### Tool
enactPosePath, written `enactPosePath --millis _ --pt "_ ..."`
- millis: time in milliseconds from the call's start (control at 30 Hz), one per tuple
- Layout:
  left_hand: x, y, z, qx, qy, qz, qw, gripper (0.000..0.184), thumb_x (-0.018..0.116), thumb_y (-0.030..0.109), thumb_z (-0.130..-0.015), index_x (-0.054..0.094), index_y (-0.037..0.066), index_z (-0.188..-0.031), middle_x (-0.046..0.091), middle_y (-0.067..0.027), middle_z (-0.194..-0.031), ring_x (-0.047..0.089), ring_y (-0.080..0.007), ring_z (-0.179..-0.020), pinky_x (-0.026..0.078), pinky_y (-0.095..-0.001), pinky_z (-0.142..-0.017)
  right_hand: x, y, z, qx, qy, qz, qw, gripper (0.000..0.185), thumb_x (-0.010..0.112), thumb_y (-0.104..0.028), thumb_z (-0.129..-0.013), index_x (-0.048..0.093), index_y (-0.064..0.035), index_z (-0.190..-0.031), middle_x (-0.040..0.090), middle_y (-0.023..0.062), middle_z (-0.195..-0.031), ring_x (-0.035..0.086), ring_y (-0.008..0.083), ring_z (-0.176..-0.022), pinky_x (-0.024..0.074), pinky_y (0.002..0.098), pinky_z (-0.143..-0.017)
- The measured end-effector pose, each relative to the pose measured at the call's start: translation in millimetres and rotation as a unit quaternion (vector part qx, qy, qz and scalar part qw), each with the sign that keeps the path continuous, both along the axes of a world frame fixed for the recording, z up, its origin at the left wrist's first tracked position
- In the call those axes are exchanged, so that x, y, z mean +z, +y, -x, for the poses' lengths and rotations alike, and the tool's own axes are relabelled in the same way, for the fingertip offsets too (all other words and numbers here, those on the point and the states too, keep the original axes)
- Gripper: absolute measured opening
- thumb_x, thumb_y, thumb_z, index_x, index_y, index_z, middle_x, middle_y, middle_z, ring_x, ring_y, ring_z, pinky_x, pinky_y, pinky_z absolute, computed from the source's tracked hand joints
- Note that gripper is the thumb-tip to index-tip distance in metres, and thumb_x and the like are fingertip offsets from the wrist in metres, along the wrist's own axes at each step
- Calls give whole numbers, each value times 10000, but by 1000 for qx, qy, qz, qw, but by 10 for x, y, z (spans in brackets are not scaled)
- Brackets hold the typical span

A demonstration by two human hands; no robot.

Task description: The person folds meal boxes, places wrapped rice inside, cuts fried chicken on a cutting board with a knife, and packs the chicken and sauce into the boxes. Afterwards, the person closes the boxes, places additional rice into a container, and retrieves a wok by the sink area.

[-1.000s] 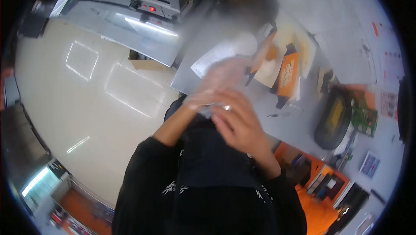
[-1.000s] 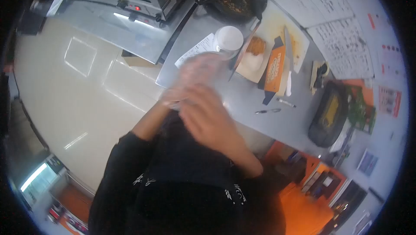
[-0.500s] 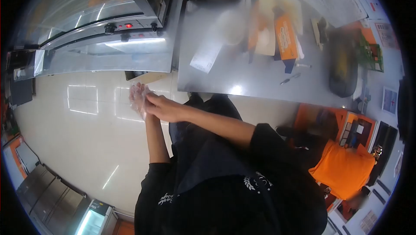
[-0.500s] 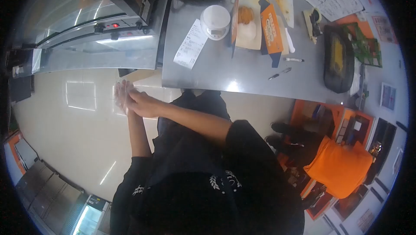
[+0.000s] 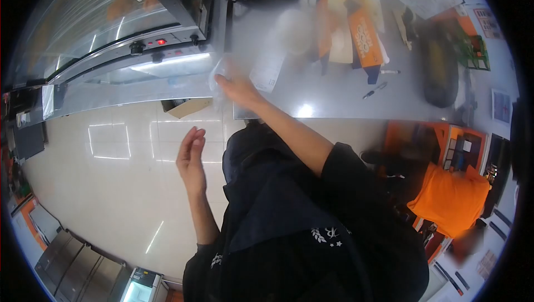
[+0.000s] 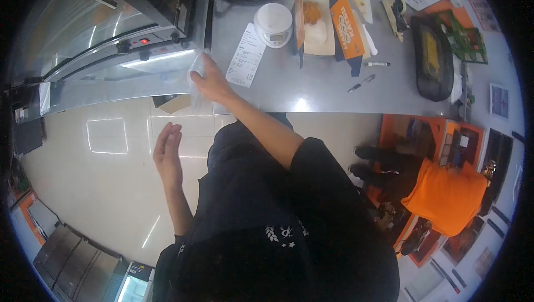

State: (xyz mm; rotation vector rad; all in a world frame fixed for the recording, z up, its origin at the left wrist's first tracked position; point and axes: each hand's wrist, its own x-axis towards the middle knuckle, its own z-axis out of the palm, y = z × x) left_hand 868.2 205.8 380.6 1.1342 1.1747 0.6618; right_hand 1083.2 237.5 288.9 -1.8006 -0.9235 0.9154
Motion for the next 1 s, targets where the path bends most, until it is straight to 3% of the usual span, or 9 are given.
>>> enactPosePath --millis 100,200,333,500,667,800,900,967,1000 --pt "-182 191 33 -13 15 -36 999 434 604 97 -920 469 -14 -1318 566 -147 -1208 585 -227 -1083 481 -334 -929 82 -175 -17 -15 155 -24 988 816 611 -144 -860 125 -60 -1510 343 260 -1465 636 292 -1013 478 357 -920" --pt "-633 419 -321 -76 41 -109 990 554 646 92 -886 397 30 -1378 504 -164 -1273 600 -227 -1019 510 -341 -848 154 -234 13 -15 165 -115 979 867 604 -47 -835 86 -135 -1524 367 235 -1462 652 187 -836 518 301 -795" --pt "-1085 703 -973 -91 161 -297 937 632 679 100 -845 367 37 -1391 521 -183 -1190 618 -255 -855 518 -347 -729 333 -202 -169 -27 139 -141 980 819 598 -20 -837 136 -101 -1508 473 204 -1381 644 164 -820 519 293 -766" --pt "-1585 1156 -1062 -107 263 -344 895 409 647 43 -818 542 2 -1211 557 -204 -1073 613 -311 -785 514 -364 -702 543 -514 -602 -35 86 -87 992 639 583 0 -839 328 -51 -1423 647 154 -1135 642 164 -827 519 301 -746" --pt "-1338 1135 -1496 -149 146 -381 901 216 602 33 -838 645 -15 -1045 605 -191 -1017 648 -298 -772 521 -386 -676 459 -175 -1252 -97 24 -24 995 535 603 -85 -832 415 -4 -1327 668 182 -1017 659 233 -860 517 335 -761" --pt "-1118 1296 -1969 -212 175 -363 890 238 586 -6 -807 652 -25 -1035 606 -208 -1008 651 -338 -840 530 -401 -731 39 949 -1683 -74 -81 37 993 507 636 -120 -809 459 77 -1241 669 195 -969 654 290 -890 506 371 -769" --pt "-1069 1445 -2155 -241 207 -387 866 241 571 -19 -806 651 -27 -1033 609 -217 -997 640 -364 -874 524 -407 -771 4 1421 -1889 -120 169 17 978 423 682 -69 -770 538 111 -1124 672 174 -968 642 274 -875 500 373 -756" --pt "-1099 1593 -2243 -226 206 -407 861 244 557 -13 -807 654 -19 -1031 609 -223 -996 628 -384 -891 513 -428 -798 -126 1604 -1998 -128 204 -72 968 366 706 -48 -751 582 107 -1057 670 164 -957 635 264 -858 498 374 -731" --pt "-1123 1674 -2294 -217 206 -416 859 246 550 -10 -808 656 -15 -1030 609 -227 -996 622 -394 -899 507 -439 -811 -272 1657 -2060 -118 136 -134 975 334 716 -42 -745 603 97 -1027 668 160 -944 631 259 -849 498 375 -715"
